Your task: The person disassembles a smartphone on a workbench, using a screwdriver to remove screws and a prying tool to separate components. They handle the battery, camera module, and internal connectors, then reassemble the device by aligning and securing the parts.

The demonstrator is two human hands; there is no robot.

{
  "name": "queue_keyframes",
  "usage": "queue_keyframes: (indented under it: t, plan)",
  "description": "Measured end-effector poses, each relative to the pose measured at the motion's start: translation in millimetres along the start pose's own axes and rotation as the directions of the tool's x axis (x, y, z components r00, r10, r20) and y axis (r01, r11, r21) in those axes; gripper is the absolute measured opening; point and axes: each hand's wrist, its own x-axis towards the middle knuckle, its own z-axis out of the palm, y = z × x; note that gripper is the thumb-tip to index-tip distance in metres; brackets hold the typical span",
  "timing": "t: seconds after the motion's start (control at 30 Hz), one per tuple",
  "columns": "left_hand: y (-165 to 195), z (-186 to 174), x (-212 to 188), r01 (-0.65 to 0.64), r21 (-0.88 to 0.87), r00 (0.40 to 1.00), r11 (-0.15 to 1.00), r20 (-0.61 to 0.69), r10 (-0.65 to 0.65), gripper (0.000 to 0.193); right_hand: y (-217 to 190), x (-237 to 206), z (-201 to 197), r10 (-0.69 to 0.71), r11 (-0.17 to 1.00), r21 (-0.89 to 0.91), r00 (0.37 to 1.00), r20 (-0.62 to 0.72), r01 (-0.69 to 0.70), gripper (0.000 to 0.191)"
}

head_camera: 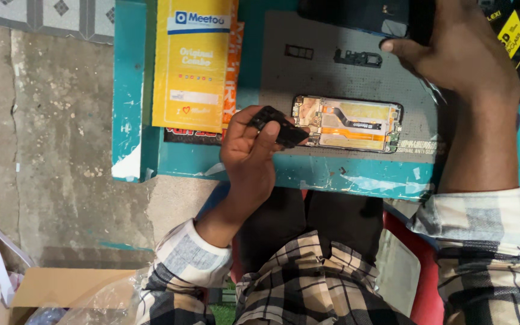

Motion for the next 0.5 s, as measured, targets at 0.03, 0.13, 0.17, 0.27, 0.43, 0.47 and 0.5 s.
queue_keyframes:
  t: [0.03,0.13,0.17,0.27,0.43,0.47,0.5]
  plan:
    - [1.4,-0.5,-1.3,0.004,0.014,1.000,1.000,0.001,-0.004,0.024,2.1,-1.9,3.1,0.005,1.000,-0.019,1.000,-0.005,-0.005,0.076]
    - [3.7,0.1,-1.7,0.015,0.032,1.000,0.999,-0.001,-0.015,0.024,6.1,-6.4,7.1,-0.026,0.996,-0.086,0.996,-0.082,0.019,0.075]
    - [4.6,0.5,-2.4,0.018,0.035,1.000,0.999,-0.007,-0.018,0.025,6.9,-7.8,7.0,-0.032,0.997,-0.079,0.995,-0.095,0.025,0.073]
    - [6.3,-0.2,-2.9,0.029,0.019,1.000,0.999,0.012,-0.029,0.025,12.1,-13.8,4.4,-0.033,0.999,-0.020,0.993,-0.113,0.031,0.064]
    - [5.4,-2.1,-4.1,0.013,0.008,0.999,1.000,0.053,-0.014,0.023,41.7,-35.3,12.6,0.136,0.932,0.355,0.980,-0.147,-0.076,0.057]
    - [5.8,-2.5,-4.5,0.008,0.010,0.998,1.000,0.069,-0.009,0.022,50.0,-40.3,19.2,0.193,0.888,0.447,0.972,-0.137,-0.114,0.056]
    - [6.2,-3.0,-4.9,0.006,0.003,0.997,1.000,0.077,-0.006,0.022,58.6,-45.5,26.5,0.250,0.833,0.534,0.960,-0.127,-0.147,0.054]
